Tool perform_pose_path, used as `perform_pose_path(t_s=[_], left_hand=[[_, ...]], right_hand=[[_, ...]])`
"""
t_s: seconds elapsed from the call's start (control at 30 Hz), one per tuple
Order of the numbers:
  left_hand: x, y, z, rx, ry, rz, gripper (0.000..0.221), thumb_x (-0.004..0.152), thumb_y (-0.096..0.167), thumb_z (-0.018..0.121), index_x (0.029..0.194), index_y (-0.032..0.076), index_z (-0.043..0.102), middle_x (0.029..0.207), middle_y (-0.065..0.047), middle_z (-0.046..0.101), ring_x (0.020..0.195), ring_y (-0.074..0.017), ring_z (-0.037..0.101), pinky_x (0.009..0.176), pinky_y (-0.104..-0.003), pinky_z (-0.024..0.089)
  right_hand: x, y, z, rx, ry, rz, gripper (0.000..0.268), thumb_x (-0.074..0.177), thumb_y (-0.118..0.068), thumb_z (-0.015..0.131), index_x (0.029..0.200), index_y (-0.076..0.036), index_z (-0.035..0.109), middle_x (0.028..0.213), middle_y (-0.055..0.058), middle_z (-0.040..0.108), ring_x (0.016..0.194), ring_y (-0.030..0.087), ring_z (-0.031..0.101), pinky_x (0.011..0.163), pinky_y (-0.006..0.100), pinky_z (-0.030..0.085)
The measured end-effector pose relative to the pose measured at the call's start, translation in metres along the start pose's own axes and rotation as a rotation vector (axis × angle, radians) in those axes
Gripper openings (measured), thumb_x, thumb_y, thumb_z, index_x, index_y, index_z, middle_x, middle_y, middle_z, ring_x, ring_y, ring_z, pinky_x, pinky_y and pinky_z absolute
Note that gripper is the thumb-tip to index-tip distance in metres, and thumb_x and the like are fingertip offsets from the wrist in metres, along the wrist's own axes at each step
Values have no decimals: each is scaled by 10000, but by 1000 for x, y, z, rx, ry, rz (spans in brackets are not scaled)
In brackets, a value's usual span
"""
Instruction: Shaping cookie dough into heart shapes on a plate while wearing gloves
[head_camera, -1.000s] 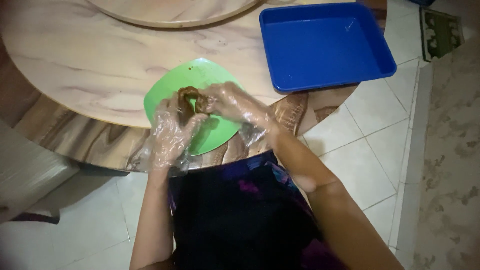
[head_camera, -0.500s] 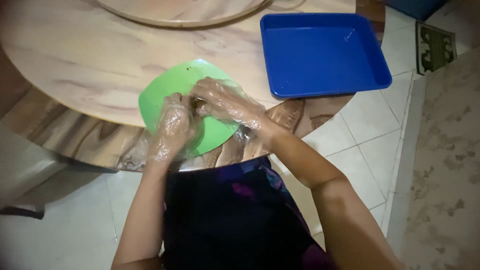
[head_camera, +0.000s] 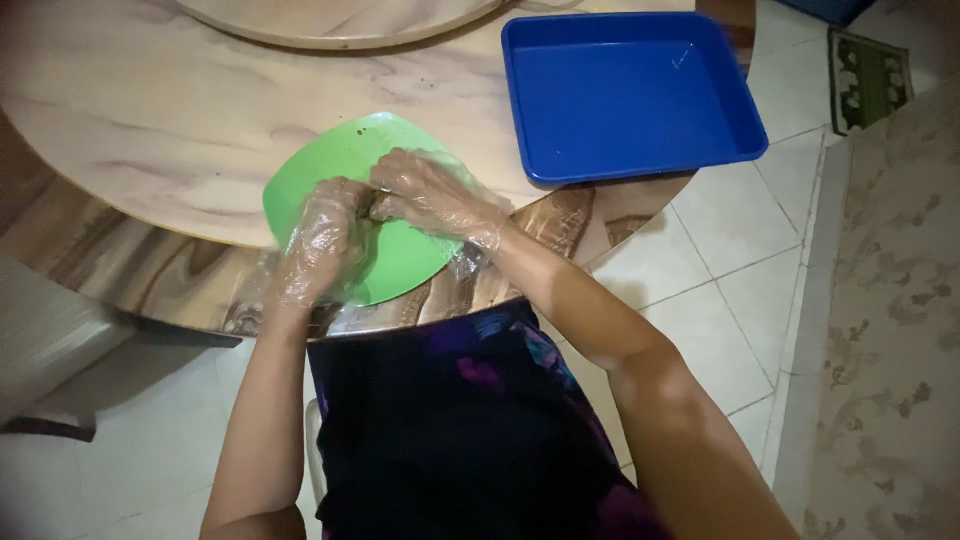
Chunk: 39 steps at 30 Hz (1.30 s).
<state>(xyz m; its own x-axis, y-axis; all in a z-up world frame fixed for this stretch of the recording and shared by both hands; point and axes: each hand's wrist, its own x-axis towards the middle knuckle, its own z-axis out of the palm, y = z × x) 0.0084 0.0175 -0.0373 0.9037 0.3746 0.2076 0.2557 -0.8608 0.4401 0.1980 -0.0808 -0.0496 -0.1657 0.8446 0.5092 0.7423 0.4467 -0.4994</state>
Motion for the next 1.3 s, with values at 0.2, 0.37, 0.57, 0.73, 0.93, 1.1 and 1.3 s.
perform_pose_path(t_s=[0.2,0.37,0.57,0.73,0.93,1.1,1.3], left_hand=[[-9,15,-36,-97,-13,-14,276,886,129,723,1144,37,691,930,-110,597,986,-356,649,816,-439,542],[-14,21,-50,-39,32,169,242,868,41,669,1103,-8,647,870,-133,623,917,-359,648,816,-428,524],[-11,-4,-31,-1,78,296,107,927,48,638,1017,16,685,728,-101,633,777,-312,678,761,-374,543],[-7,12,-46,-191,-13,184,136,919,-28,585,1002,-53,690,775,-199,694,767,-374,709,749,-459,562],[-6,15,-50,-325,-106,36,166,925,-29,559,1050,-83,655,707,-196,665,624,-333,681,642,-443,572],[-9,37,-69,-518,-178,-142,563,996,229,623,1418,-88,428,1180,-354,641,1093,-506,656,902,-630,534],[-13,39,-56,-729,-110,-173,629,968,66,612,1498,-114,325,1140,-358,608,1013,-479,660,867,-598,530]], right_hand=[[5,-22,-31,-23,-25,26,749,974,-737,289,1237,-104,593,919,61,543,830,191,571,623,268,503],[10,-44,-78,41,-265,218,594,864,-552,729,1243,-104,643,985,75,638,911,239,648,831,393,539],[16,-43,-64,15,-278,350,350,865,-221,786,1187,-113,701,949,73,636,919,246,642,854,375,490],[9,-22,-48,119,-174,228,423,935,-465,624,1160,-115,700,893,69,597,876,233,624,828,370,495],[8,-30,-54,41,-104,179,441,997,-497,515,1171,-127,680,904,83,607,836,239,643,792,392,532],[17,-37,-48,222,47,133,471,1044,-468,488,1220,-54,632,993,163,597,799,265,676,691,396,616],[15,-16,-24,275,174,132,515,994,-519,619,1370,-172,553,1215,123,544,1140,306,648,947,487,582]])
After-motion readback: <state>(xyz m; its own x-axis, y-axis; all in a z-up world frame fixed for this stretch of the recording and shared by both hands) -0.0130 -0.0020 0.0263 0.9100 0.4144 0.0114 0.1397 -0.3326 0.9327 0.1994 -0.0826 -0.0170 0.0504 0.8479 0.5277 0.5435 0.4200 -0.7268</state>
